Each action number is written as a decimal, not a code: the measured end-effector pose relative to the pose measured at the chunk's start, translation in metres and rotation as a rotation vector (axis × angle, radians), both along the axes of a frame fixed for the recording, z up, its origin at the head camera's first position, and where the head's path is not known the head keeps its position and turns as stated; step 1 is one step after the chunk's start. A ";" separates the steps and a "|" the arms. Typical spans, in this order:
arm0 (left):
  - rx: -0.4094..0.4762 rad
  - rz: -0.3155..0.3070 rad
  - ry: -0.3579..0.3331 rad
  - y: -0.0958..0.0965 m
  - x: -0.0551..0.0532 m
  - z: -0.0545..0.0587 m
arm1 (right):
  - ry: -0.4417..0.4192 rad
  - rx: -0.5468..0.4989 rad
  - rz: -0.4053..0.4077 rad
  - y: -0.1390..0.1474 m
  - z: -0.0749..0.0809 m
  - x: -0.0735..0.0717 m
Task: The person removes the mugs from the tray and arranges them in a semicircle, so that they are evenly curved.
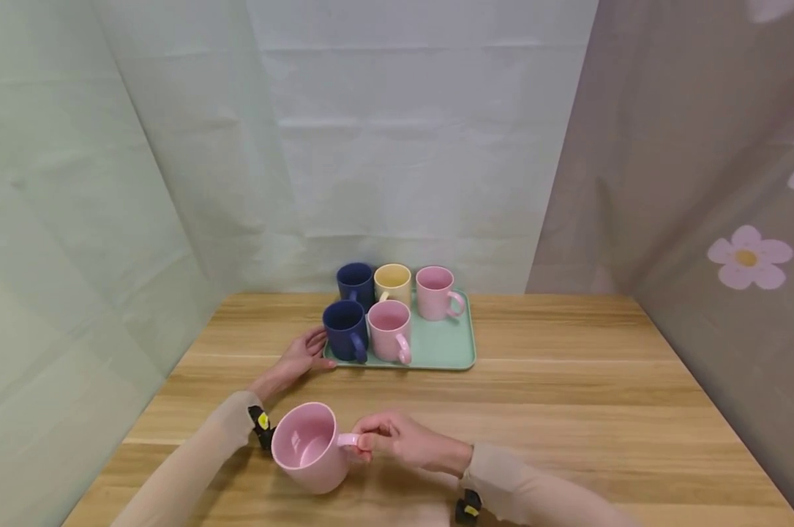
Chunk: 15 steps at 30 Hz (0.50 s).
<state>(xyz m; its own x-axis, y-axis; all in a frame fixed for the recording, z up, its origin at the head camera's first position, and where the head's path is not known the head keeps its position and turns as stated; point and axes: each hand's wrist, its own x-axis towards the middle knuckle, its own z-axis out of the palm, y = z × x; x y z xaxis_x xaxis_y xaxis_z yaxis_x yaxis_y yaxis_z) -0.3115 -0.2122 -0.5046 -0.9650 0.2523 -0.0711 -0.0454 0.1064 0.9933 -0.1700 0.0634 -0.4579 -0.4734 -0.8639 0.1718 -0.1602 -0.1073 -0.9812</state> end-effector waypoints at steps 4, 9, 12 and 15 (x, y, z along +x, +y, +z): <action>-0.006 -0.011 0.012 0.000 0.001 0.003 | 0.012 -0.043 0.069 -0.005 -0.003 0.003; -0.022 -0.005 0.009 0.000 0.002 0.003 | -0.011 -0.030 0.098 -0.014 -0.007 0.007; -0.028 0.008 0.002 -0.001 0.002 0.002 | -0.007 0.000 0.104 -0.019 -0.010 0.010; -0.031 0.000 0.006 -0.002 0.003 0.003 | -0.011 -0.002 0.125 -0.023 -0.014 0.012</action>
